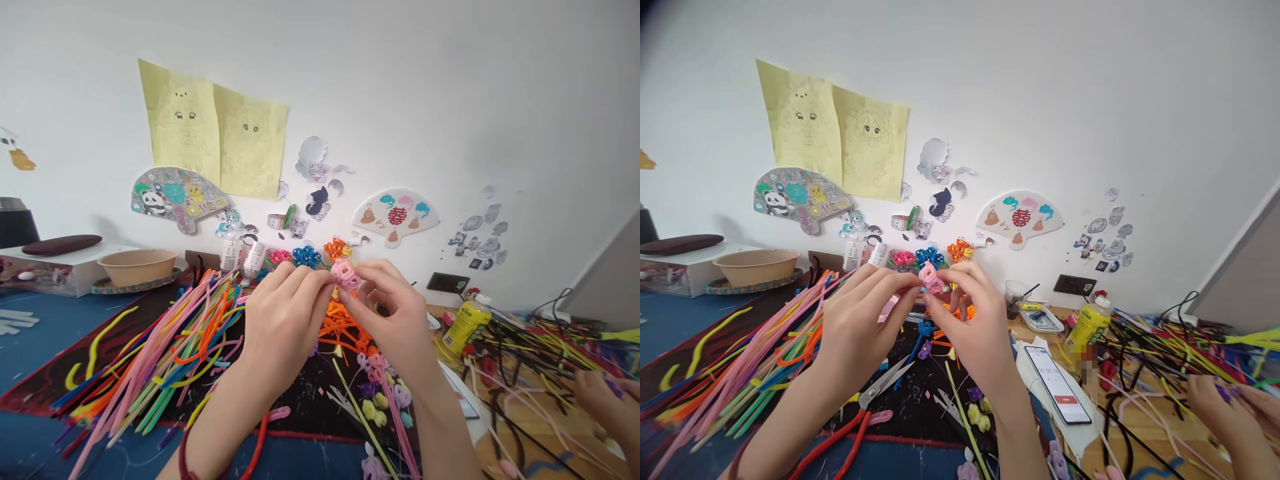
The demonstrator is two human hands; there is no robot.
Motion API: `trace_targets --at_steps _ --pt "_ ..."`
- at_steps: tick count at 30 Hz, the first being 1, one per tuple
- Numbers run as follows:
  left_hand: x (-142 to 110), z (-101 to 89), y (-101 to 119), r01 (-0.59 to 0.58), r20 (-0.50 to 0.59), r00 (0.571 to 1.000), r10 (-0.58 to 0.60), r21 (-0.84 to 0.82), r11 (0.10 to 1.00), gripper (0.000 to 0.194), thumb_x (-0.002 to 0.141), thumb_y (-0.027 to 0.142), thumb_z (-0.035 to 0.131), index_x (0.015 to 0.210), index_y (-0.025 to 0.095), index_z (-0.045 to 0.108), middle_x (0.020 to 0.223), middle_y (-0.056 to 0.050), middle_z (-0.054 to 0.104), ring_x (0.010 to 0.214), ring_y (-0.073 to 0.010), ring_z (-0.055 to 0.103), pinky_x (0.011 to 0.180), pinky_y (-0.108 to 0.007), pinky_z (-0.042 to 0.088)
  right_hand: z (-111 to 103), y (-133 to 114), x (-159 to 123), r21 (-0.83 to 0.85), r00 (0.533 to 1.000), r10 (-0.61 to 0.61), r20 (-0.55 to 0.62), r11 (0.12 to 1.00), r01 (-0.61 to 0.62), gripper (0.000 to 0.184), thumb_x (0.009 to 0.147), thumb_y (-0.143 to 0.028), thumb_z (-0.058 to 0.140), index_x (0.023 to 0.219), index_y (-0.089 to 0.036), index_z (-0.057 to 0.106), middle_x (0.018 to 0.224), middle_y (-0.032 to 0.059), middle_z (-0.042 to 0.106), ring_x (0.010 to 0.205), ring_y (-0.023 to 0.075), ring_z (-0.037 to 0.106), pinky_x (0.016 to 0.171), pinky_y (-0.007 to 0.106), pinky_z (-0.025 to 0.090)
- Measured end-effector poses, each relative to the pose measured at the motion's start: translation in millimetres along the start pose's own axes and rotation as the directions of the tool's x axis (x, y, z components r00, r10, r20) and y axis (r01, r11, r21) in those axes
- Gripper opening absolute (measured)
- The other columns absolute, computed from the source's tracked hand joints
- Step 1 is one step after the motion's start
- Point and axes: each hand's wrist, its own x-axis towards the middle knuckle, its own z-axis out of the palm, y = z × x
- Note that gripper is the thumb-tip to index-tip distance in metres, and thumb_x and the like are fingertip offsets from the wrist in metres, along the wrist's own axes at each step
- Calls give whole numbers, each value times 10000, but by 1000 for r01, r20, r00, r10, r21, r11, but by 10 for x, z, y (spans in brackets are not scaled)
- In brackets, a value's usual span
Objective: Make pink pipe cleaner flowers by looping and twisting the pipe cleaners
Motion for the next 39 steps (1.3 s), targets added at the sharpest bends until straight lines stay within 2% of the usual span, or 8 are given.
trace_targets --at_steps 17,23,39 --pt "5 3 -22 22 38 999 -21 -28 999 110 915 152 545 854 139 636 770 -43 681 695 -174 483 628 -307 396 -18 4 -5 68 998 -3 61 998 -2 173 800 -181 690 970 -212 681 951 34 562 654 120 495 525 272 450" --pt "13 7 -46 52 11 999 -52 -46 998 112 901 139 575 802 151 626 746 -26 692 672 -164 482 608 -288 383 -20 -10 -5 27 997 -17 69 1000 15 176 809 -168 681 980 -214 688 961 33 568 650 116 503 527 268 453" --pt "23 -18 -42 23 19 1000 -23 -16 1000 135 920 149 542 813 173 621 752 -19 692 663 -164 477 607 -291 386 -47 -34 -8 -53 994 -72 83 996 76 208 804 -176 682 1007 -222 683 980 40 588 656 127 517 534 278 462"
